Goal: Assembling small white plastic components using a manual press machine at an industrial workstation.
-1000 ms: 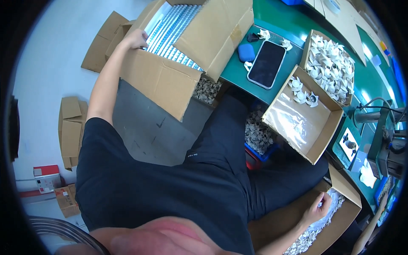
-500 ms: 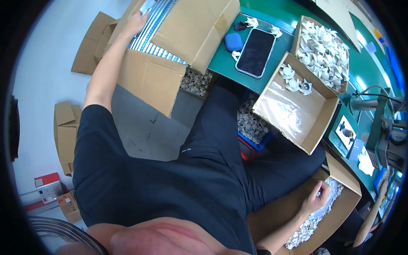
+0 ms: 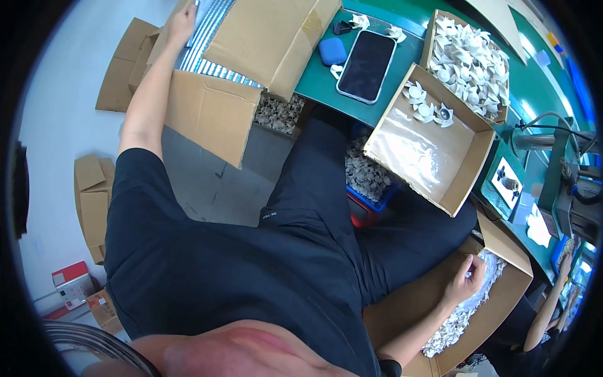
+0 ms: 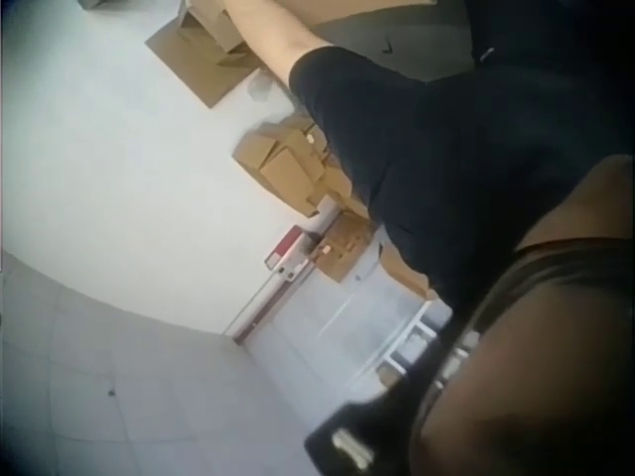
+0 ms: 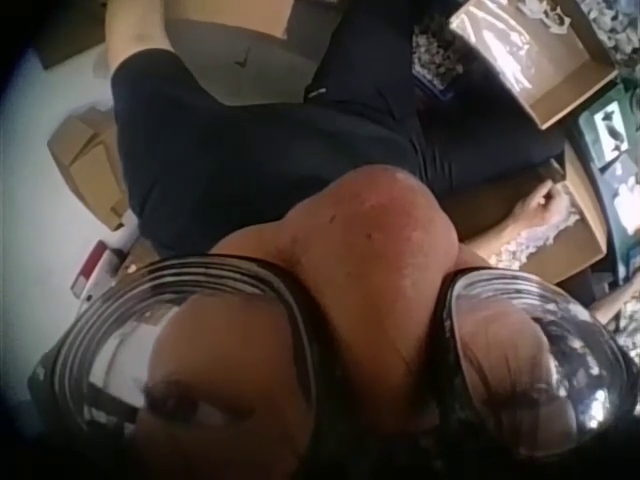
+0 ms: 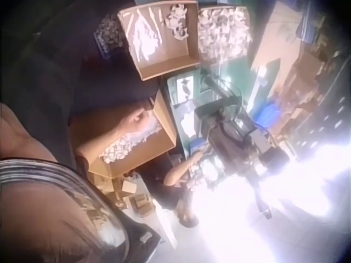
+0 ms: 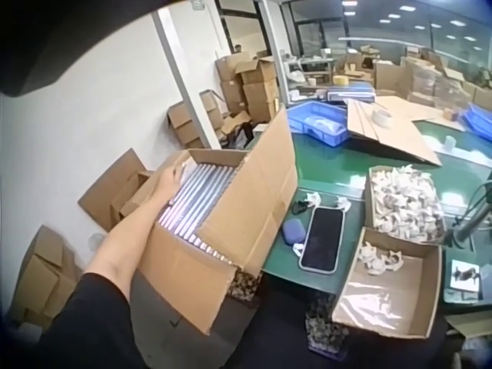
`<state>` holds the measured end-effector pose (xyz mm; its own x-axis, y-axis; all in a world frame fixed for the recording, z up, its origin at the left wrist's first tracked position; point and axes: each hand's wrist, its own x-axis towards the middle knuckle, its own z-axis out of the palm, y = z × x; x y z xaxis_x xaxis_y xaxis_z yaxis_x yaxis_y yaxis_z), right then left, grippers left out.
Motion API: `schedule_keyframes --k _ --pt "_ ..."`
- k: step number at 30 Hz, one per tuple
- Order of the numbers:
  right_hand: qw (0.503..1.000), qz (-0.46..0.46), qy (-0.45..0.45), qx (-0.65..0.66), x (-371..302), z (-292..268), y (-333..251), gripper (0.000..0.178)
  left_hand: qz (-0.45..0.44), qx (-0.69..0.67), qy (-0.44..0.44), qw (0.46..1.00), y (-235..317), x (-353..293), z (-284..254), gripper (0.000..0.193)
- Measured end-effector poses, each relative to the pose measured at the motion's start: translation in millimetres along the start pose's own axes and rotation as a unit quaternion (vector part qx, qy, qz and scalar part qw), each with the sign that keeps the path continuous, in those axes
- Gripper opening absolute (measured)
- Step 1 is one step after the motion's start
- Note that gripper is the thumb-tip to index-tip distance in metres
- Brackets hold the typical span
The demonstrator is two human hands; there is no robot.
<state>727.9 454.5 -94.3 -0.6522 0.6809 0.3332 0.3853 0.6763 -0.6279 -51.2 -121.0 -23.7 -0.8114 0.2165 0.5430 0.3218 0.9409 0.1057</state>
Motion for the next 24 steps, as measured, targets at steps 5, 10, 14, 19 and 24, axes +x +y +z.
schedule_keyframes --k 5,10,14,19,24 --pt "1.0 0.006 -0.002 -0.014 -5 -6 -1 0.011 -0.274 -0.599 -0.192 0.727 85 -14 -55 0.049" --pt "0.999 -0.027 0.026 -0.025 -8 -8 -6 0.009 -0.207 -0.683 -0.214 0.667 185 -59 -166 0.053" --pt "0.988 -0.115 0.092 -0.035 16 -12 -55 0.007 -0.031 -0.727 -0.293 0.62 228 -106 -237 0.058" --pt "0.914 -0.362 0.07 0.169 50 -48 -170 0.011 0.086 -0.829 -0.441 0.332 343 -190 -247 0.076" --pt "0.913 -0.285 -0.131 0.261 63 -29 -203 0.041 0.117 -0.725 -0.579 0.353 427 -299 -219 0.074"
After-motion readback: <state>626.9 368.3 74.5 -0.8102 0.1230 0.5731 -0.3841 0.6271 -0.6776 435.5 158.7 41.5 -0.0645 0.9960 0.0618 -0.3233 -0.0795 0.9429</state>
